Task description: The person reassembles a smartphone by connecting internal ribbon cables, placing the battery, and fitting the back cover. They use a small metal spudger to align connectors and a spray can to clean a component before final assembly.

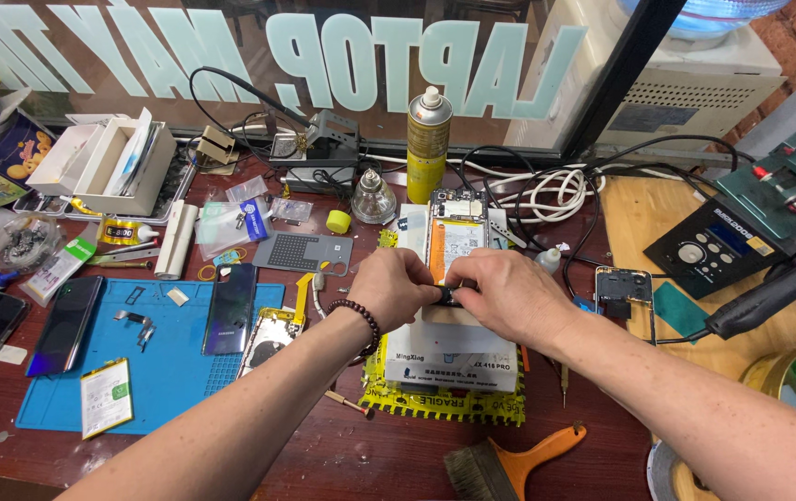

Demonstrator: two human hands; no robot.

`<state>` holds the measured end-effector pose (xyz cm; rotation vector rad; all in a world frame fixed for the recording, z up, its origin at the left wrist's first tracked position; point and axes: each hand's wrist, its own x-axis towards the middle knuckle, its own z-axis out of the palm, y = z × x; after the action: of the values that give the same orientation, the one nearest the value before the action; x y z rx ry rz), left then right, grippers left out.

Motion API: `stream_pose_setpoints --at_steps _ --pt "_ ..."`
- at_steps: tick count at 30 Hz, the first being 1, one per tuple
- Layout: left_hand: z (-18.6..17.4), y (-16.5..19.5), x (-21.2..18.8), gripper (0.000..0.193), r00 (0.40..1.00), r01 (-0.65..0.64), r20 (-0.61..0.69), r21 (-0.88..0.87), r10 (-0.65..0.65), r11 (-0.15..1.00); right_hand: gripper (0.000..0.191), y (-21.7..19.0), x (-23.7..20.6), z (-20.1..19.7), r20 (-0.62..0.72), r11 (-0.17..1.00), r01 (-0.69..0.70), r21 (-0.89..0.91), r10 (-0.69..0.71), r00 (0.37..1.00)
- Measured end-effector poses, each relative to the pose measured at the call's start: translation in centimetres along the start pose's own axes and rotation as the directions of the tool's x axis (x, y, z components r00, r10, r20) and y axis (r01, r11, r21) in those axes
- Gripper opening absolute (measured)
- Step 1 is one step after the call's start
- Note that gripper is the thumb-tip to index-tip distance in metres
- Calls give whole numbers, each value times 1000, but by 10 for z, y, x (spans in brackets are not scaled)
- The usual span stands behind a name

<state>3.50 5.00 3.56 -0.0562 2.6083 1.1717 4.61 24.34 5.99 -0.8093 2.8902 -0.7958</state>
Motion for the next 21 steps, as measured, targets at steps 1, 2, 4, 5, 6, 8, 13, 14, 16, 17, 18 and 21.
stream_pose_setpoints --at_steps 1,2,4,5,6,8,13,14,16,17,18,21 --pt "1 -2 0 21 998 -51 -26 48 52 998 15 1 1 1 -3 1000 11 -2 -11 1000" --pt "1 -3 1 21 997 -66 -30 62 68 996 15 3 1 1 -7 1000 22 -3 -22 1000" --pt "3 -5 2 20 994 -101 -34 90 105 991 15 7 2 3 -4 999 37 -4 -37 999" --pt "4 -5 3 21 993 -109 -34 104 113 989 15 10 3 4 2 999 45 -3 -45 999" --pt "4 -6 4 21 992 -116 -34 120 121 986 16 12 5 5 9 999 54 0 -54 999" --pt "3 -6 4 21 991 -123 -32 142 129 982 17 19 10 6 29 992 -25 126 21 999" --pt "3 -5 4 20 991 -130 -20 151 134 980 16 33 20 7 123 890 -261 374 231 965" --pt "3 -4 4 20 992 -122 -17 147 126 982 15 34 21 7 164 858 -326 397 284 945" --pt "2 -3 4 20 994 -106 -12 137 109 985 14 36 22 7 226 802 -405 439 339 914" --pt "2 -3 4 20 994 -107 -14 140 110 984 13 36 22 8 245 782 -420 461 343 907" --pt "2 -2 4 21 994 -108 -15 142 112 984 13 37 22 9 264 761 -435 482 347 900" --pt "1 0 2 20 996 -82 -10 136 84 987 15 38 22 11 221 813 -356 462 283 933"
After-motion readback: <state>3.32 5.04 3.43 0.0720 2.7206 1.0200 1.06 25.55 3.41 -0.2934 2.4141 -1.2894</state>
